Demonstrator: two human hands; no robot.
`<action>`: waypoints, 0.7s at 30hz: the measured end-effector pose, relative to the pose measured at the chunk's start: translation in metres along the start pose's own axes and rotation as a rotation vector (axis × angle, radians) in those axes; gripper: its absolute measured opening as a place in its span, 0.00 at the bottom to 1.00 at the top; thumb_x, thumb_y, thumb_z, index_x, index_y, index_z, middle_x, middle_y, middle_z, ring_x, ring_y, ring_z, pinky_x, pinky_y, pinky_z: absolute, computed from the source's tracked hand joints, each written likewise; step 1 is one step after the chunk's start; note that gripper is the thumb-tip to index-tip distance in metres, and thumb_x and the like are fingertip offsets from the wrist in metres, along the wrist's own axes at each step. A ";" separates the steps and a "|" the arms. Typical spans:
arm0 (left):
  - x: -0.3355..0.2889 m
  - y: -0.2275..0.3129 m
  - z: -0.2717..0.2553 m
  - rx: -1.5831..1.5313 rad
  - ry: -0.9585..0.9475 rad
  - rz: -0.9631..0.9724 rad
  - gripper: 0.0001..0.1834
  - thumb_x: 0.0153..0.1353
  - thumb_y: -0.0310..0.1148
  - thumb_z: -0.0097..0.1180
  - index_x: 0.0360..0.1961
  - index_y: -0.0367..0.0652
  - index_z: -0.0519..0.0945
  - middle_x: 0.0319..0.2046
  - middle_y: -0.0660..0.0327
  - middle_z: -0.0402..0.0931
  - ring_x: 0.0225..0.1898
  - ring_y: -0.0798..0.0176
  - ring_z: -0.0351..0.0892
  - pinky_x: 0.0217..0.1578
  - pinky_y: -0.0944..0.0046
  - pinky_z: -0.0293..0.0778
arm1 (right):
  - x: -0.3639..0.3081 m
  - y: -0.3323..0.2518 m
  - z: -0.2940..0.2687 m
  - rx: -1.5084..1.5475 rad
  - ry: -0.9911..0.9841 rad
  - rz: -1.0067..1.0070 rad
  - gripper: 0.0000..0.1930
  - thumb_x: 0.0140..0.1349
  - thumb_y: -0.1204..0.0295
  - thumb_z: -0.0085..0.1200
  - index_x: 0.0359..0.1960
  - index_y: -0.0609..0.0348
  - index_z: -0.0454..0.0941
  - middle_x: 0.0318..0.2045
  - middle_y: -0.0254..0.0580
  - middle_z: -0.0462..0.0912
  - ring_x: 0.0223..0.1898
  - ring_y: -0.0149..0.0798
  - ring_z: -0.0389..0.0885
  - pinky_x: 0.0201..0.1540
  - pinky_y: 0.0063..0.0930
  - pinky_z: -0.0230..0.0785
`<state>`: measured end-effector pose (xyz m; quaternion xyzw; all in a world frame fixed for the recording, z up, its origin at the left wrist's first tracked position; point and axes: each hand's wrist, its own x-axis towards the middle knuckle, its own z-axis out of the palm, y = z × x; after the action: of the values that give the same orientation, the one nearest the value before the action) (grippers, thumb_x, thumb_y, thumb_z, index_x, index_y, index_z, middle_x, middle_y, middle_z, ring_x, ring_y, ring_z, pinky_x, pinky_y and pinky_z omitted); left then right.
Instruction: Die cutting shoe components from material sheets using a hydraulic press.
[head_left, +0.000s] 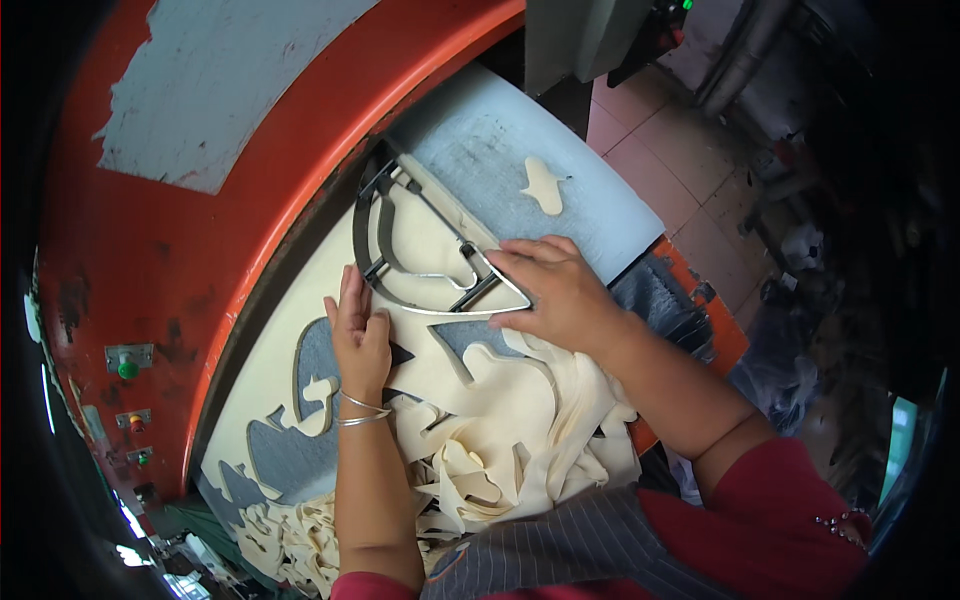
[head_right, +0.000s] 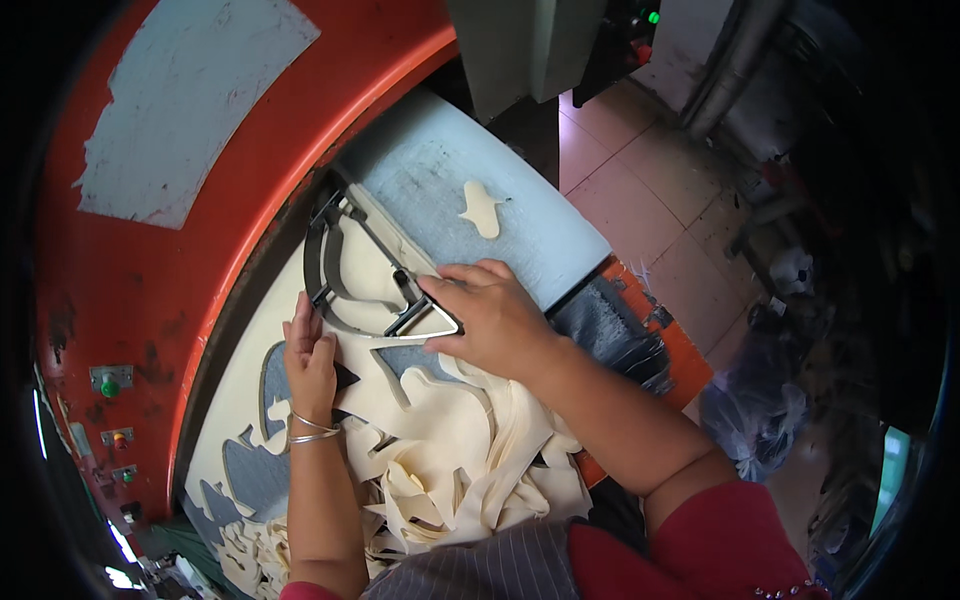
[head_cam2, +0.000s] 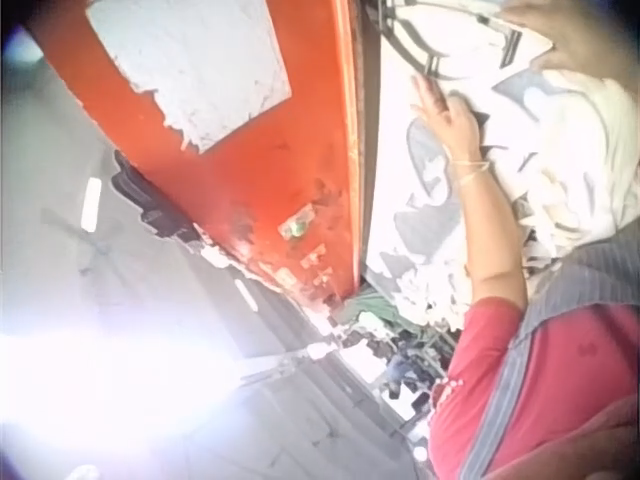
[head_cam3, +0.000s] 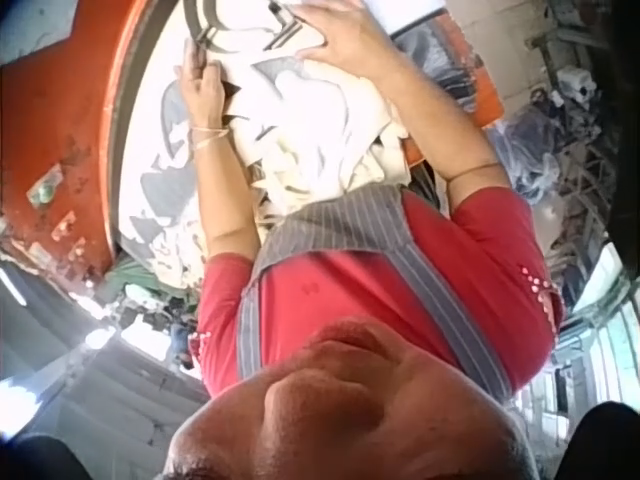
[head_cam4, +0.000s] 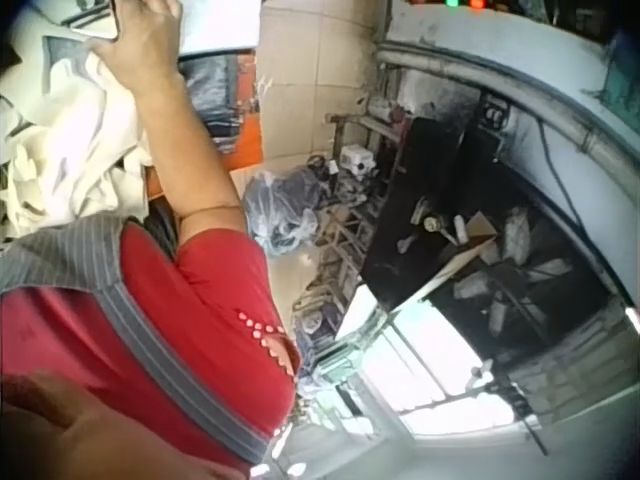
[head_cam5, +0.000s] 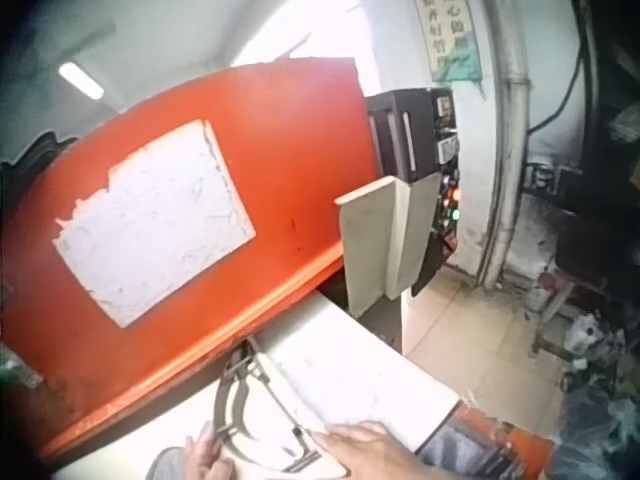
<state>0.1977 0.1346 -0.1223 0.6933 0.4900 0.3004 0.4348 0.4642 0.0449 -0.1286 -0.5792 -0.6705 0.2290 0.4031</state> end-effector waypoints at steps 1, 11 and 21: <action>0.000 -0.001 -0.002 0.003 -0.006 0.006 0.33 0.55 0.20 0.41 0.65 0.33 0.57 0.67 0.49 0.53 0.66 0.59 0.58 0.64 0.53 0.10 | 0.001 0.001 0.000 0.008 0.030 -0.029 0.35 0.39 0.60 0.70 0.53 0.56 0.74 0.50 0.46 0.77 0.50 0.46 0.73 0.57 0.37 0.60; -0.003 0.012 0.004 0.179 0.056 0.094 0.31 0.52 0.23 0.42 0.61 0.32 0.63 0.61 0.52 0.66 0.68 0.62 0.55 0.65 0.50 0.13 | 0.000 0.002 -0.001 -0.064 0.076 -0.149 0.34 0.36 0.61 0.71 0.48 0.59 0.77 0.47 0.49 0.79 0.49 0.44 0.75 0.55 0.35 0.62; -0.006 0.018 0.000 0.409 0.083 0.172 0.32 0.50 0.32 0.48 0.59 0.34 0.67 0.59 0.45 0.66 0.65 0.54 0.60 0.68 0.48 0.30 | -0.002 -0.007 0.000 -0.191 0.129 -0.249 0.33 0.37 0.63 0.71 0.48 0.64 0.76 0.46 0.50 0.80 0.47 0.46 0.77 0.53 0.35 0.65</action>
<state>0.2031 0.1267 -0.1063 0.7933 0.4974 0.2589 0.2373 0.4598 0.0409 -0.1236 -0.5407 -0.7286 0.0750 0.4137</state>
